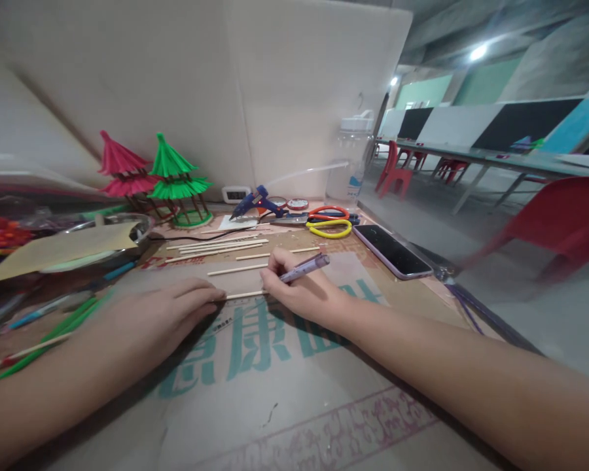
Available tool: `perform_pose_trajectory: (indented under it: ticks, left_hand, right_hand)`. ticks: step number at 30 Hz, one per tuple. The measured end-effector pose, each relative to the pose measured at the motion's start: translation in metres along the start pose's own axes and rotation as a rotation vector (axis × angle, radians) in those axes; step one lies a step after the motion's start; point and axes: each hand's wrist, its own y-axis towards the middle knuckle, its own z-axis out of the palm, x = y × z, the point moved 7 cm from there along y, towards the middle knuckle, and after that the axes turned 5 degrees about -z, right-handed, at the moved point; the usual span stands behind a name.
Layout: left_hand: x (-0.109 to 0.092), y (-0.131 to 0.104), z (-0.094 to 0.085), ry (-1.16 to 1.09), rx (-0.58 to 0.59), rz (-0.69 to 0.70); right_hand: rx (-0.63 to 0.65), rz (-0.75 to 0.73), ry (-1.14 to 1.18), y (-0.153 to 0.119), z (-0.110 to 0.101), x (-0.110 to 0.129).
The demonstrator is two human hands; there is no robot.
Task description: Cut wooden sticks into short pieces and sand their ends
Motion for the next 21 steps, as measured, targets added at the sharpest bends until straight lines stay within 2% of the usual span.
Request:
perform_pose_trajectory:
  ticks: [1, 4, 6, 8, 12, 16, 18, 21]
  left_hand:
    - [0.003, 0.003, 0.000, 0.059, -0.043, 0.015]
    - [0.008, 0.009, 0.004, 0.180, -0.066, 0.058]
    - [0.010, 0.012, 0.001, 0.224, -0.079, 0.076]
    - [0.018, 0.019, -0.010, 0.264, -0.121, 0.040]
    - [0.049, 0.040, -0.033, 0.315, -0.183, -0.095]
    - [0.069, 0.052, -0.033, 0.313, -0.162, -0.120]
    - [0.068, 0.053, -0.031, 0.297, -0.167, -0.132]
    - [0.053, 0.051, -0.028, 0.250, -0.171, -0.124]
  right_hand:
    - [0.002, -0.011, 0.002, -0.001, 0.001, 0.000]
    - [0.002, -0.067, -0.005, -0.003, 0.000, 0.005]
    - [-0.005, -0.102, -0.025, -0.006, -0.002, 0.010]
    - [-0.003, -0.124, -0.057, -0.009, -0.004, 0.014]
    - [0.015, -0.179, -0.093, -0.012, -0.002, 0.019]
    - [0.032, -0.222, -0.096, -0.012, 0.002, 0.018]
    - [0.019, -0.232, -0.097, -0.012, 0.001, 0.019]
    - [-0.019, -0.230, -0.080, -0.013, -0.003, 0.020]
